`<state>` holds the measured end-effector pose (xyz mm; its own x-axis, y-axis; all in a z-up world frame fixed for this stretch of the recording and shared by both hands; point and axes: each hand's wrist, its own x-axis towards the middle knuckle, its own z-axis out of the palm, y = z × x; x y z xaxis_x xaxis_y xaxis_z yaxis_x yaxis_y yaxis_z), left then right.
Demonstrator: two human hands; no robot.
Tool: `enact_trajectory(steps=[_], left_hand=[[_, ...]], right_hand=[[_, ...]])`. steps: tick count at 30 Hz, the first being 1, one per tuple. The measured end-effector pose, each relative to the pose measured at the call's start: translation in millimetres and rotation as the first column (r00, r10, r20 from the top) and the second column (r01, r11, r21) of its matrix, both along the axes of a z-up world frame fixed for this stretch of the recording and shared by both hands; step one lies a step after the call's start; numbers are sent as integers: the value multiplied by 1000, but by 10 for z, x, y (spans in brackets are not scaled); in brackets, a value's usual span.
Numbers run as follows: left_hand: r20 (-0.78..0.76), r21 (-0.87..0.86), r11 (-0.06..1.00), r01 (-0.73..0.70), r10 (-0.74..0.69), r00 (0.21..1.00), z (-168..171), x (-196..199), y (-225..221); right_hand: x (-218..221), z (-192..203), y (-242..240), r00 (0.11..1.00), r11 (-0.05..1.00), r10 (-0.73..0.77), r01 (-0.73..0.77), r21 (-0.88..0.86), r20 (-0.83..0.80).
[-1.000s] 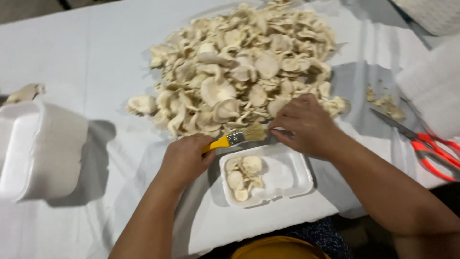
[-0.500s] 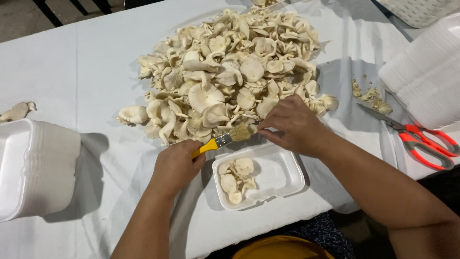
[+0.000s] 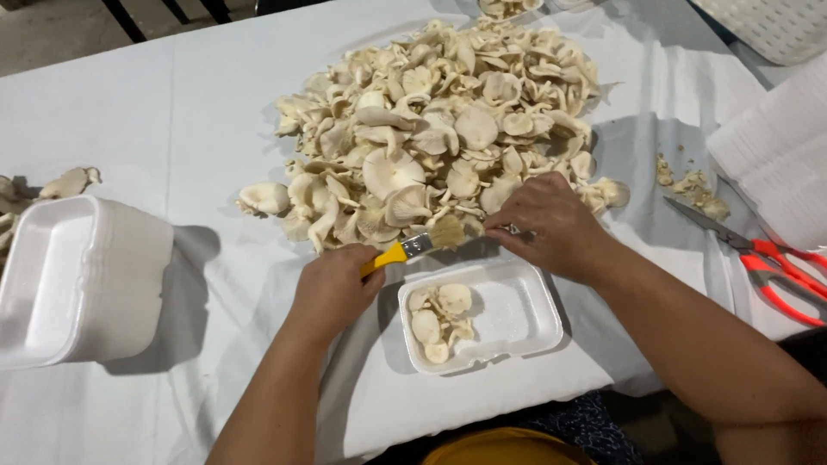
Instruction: Cleaning oyster mushrooms with a brush and packing them into styrofoam trays for sale.
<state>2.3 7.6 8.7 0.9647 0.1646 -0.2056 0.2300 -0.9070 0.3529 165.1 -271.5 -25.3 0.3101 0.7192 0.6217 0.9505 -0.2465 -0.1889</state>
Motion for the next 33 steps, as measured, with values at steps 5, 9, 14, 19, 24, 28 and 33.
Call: enact_trajectory(steps=[5, 9, 14, 19, 24, 28, 33], left_hand=[[9, 7, 1000, 27, -27, 1000, -146, 22, 9], [12, 40, 997, 62, -62, 998, -167, 21, -7], [2, -15, 1000, 21, -21, 1000, -91, -7, 30], [3, -5, 1000, -20, 20, 1000, -41, -31, 52], [-8, -31, 997, -74, 74, 997, 99, -81, 33], [-26, -47, 995, -86, 85, 996, 112, -83, 53], [-2, -92, 995, -49, 49, 999, 101, -74, 18]], right_hand=[[-24, 2, 11, 999, 999, 33, -32, 42, -11], [-49, 33, 12, 997, 995, 58, -54, 78, -49], [18, -28, -23, 995, 997, 50, -43, 70, -90], [100, -82, -70, 996, 997, 39, -33, 73, -84], [103, -56, -98, 995, 1000, -19, 19, 9, -97], [118, -54, -107, 978, 993, -93, 76, -94, -184], [106, -43, -100, 979, 994, -76, 60, -90, -187]])
